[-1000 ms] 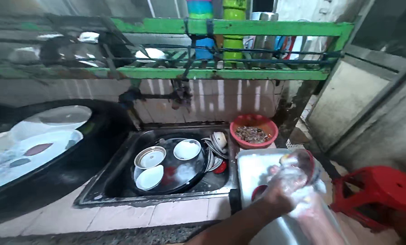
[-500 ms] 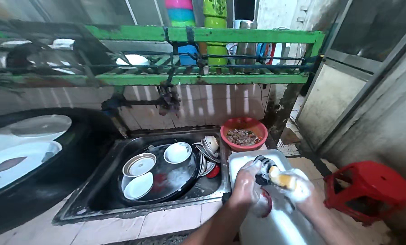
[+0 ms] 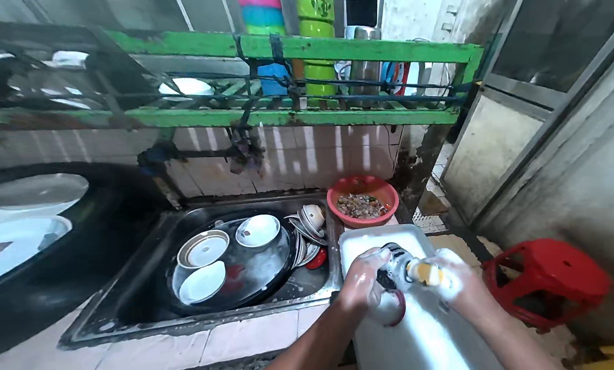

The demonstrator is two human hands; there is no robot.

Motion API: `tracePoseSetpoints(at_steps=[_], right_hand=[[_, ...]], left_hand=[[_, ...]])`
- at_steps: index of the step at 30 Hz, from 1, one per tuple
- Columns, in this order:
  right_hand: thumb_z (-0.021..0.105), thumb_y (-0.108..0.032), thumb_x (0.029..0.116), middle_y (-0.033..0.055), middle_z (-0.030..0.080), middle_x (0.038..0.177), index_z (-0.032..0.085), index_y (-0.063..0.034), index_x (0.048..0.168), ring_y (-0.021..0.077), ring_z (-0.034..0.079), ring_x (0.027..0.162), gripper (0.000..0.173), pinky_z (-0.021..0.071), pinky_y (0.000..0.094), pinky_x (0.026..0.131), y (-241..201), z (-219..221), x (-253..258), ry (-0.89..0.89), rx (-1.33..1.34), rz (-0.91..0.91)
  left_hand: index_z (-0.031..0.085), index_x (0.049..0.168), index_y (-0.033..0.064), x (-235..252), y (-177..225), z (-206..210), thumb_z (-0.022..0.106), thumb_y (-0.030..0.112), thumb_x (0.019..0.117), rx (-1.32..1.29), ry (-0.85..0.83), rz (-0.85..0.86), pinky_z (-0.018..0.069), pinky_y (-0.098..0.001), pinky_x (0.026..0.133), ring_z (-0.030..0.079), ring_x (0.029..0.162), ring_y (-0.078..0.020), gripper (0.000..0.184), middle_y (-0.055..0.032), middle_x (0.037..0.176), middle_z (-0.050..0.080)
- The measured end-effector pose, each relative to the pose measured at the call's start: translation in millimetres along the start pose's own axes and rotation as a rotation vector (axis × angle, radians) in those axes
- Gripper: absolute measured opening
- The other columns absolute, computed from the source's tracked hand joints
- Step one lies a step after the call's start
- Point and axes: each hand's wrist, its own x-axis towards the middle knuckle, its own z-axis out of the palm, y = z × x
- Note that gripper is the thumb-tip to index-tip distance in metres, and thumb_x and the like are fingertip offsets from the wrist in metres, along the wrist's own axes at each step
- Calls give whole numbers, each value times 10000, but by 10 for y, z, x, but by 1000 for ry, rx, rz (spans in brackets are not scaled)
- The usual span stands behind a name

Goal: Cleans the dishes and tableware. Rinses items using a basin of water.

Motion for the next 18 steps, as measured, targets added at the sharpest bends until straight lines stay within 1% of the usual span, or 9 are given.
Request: tracePoseSetpoints(at_steps=[3, 5, 7, 8, 10, 12, 14, 16, 18], right_hand=[[753, -120, 840, 177, 726, 1014, 755, -16, 1048, 352, 715, 948, 233, 590, 562, 805, -165, 93, 28, 114, -58, -11], [662, -119, 884, 156, 731, 982, 761, -40, 1045, 345, 721, 934, 205, 612, 521, 762, -251, 251, -48, 148, -132, -167], [645, -98, 875, 131, 739, 954, 764, -65, 1020, 328, 725, 923, 191, 618, 490, 751, -206, 296, -84, 96, -143, -248], [653, -117, 884, 146, 734, 997, 762, -52, 1048, 337, 719, 967, 208, 610, 514, 793, -144, 232, -89, -8, -113, -172], [719, -163, 922, 213, 703, 1126, 731, 7, 1131, 373, 684, 1066, 269, 548, 575, 932, -46, 32, -1, -188, -28, 141], [744, -184, 922, 247, 687, 1134, 702, 52, 1131, 391, 682, 1036, 318, 536, 587, 939, -62, -3, 110, -49, 26, 323], [740, -238, 924, 216, 702, 1167, 693, 12, 1206, 365, 694, 1056, 380, 549, 578, 938, -231, 150, 178, 111, 63, 312], [692, -250, 949, 177, 705, 1217, 657, -18, 1299, 317, 690, 1111, 421, 550, 545, 968, -293, 262, 210, 88, 138, 345], [575, -96, 1025, 206, 664, 1214, 563, 49, 1362, 270, 642, 1097, 367, 514, 464, 978, -181, 131, 213, -33, 425, 588]], left_hand=[[642, 1111, 45, 25, 15, 11, 521, 148, 1051, 75, -6, -5, 575, -346, 773, 665, 837, -162, 170, -77, 921, 668], [650, 1075, 49, 55, 19, -30, 535, 147, 1043, 72, 30, -8, 570, -331, 735, 659, 793, -154, 154, -68, 879, 664], [652, 1041, 49, 66, 15, -91, 527, 137, 1042, 50, 67, -17, 572, -309, 702, 659, 749, -139, 153, -55, 831, 663], [644, 1056, 32, 64, -1, -106, 519, 125, 1046, 23, 97, -28, 578, -325, 708, 663, 755, -154, 156, -72, 839, 663], [626, 1111, 18, 72, -54, -115, 500, 151, 1066, 16, 146, -41, 580, -361, 751, 664, 806, -180, 189, -99, 895, 660], [644, 1136, 12, 52, -97, -38, 492, 207, 1081, 139, 188, 1, 570, -386, 811, 663, 883, -193, 253, -116, 965, 670], [657, 1180, 1, -59, -159, 86, 447, 203, 1096, 441, 154, 98, 536, -380, 895, 645, 983, -188, 303, -132, 1063, 673], [636, 1265, -16, -170, -189, 186, 430, 172, 1091, 641, 93, 171, 509, -379, 991, 630, 1110, -200, 329, -165, 1196, 667], [651, 1243, -27, -248, -116, 248, 495, 180, 1076, 630, 83, 182, 499, -365, 1003, 632, 1115, -189, 308, -165, 1190, 676]])
